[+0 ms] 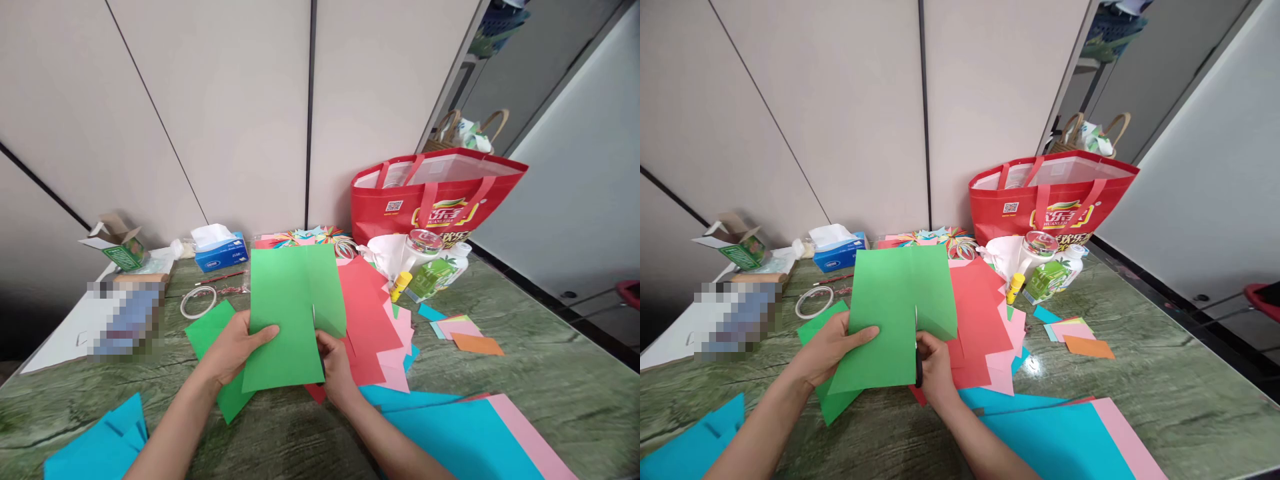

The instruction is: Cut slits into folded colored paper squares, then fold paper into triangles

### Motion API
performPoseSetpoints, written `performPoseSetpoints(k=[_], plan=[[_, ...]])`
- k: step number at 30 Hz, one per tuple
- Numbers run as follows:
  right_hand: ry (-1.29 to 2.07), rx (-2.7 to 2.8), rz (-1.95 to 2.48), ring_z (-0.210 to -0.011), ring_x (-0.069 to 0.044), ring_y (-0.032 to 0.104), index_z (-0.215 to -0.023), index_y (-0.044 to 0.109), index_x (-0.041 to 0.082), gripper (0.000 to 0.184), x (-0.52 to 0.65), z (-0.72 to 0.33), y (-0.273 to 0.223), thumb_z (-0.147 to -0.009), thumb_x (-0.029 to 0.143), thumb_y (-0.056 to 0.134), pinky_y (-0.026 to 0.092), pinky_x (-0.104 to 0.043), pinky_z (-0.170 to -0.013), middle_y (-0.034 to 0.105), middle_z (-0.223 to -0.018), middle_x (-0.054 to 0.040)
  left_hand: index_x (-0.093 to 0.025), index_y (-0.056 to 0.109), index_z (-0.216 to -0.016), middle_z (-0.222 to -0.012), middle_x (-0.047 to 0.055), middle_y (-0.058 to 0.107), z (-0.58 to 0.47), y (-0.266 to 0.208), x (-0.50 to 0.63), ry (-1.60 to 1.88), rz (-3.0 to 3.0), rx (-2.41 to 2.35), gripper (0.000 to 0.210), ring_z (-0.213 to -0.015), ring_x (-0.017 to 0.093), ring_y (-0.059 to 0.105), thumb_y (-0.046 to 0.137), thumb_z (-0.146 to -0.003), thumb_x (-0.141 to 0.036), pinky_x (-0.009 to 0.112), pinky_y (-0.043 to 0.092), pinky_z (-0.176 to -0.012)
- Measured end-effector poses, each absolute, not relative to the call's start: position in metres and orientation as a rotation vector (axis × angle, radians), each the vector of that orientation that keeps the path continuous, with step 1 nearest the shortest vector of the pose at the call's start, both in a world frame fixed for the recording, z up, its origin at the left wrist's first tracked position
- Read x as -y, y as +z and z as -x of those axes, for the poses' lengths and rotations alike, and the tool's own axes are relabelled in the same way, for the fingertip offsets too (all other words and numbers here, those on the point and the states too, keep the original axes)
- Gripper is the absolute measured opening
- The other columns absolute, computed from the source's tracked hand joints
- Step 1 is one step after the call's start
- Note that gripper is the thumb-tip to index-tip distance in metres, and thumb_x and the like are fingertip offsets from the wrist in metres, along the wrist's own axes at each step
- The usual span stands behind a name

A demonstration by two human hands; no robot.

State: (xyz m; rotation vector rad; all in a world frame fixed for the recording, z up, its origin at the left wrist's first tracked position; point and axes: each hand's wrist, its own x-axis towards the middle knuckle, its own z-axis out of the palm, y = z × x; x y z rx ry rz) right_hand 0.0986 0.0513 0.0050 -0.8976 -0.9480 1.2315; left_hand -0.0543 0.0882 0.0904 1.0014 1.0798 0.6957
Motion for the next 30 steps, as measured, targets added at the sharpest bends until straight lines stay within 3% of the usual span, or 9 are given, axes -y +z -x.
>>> performPoseSetpoints(k=[9,21,27,30], plan=[[1.282,0.946,0.806,-0.066,-0.020,0.065,-0.080,0.066,0.021,0.025,-0.055,-0.102,0.006,-0.057,0.024,0.075,0.052,-0.030,-0.063,0.071,-0.076,-0.0024,-0.015,0.065,-0.090,-0.083,0.006,0.074,0.053,0.092,-0.087,0.662,-1.009,-1.074,0.033,-0.072,0.021,0.067,0.075,-0.062,-0.029,0.033,0.054,-0.067],[1.195,1.013,0.856,-0.066,-0.018,0.063,-0.078,0.063,0.018,0.016,-0.052,-0.104,0.007,-0.062,0.015,0.067,0.051,-0.028,-0.062,0.069,-0.074,-0.0009,-0.016,0.065,-0.092,-0.088,0.005,0.073,0.058,0.091,-0.089,0.737,-1.082,-0.962,0.030,-0.079,0.021,0.067,0.074,-0.065,-0.024,0.031,0.053,-0.070],[0.892,1.155,1.111,-0.067,-0.018,0.061,-0.082,0.063,0.017,0.020,-0.044,-0.104,0.005,-0.063,0.012,0.060,0.049,-0.027,-0.061,0.068,-0.073,-0.0029,-0.015,0.065,-0.087,-0.079,0.005,0.074,0.053,0.096,-0.083,0.840,-0.995,-1.011,0.028,-0.068,0.020,0.068,0.074,-0.064,-0.028,0.031,0.055,-0.063],[0.950,1.101,1.068,-0.068,-0.019,0.062,-0.084,0.064,0.019,0.020,-0.041,-0.099,0.005,-0.064,0.016,0.064,0.051,-0.029,-0.062,0.069,-0.075,-0.0035,-0.014,0.065,-0.086,-0.077,0.005,0.074,0.052,0.097,-0.084,0.840,-0.978,-1.079,0.027,-0.065,0.020,0.068,0.073,-0.065,-0.029,0.032,0.055,-0.062]])
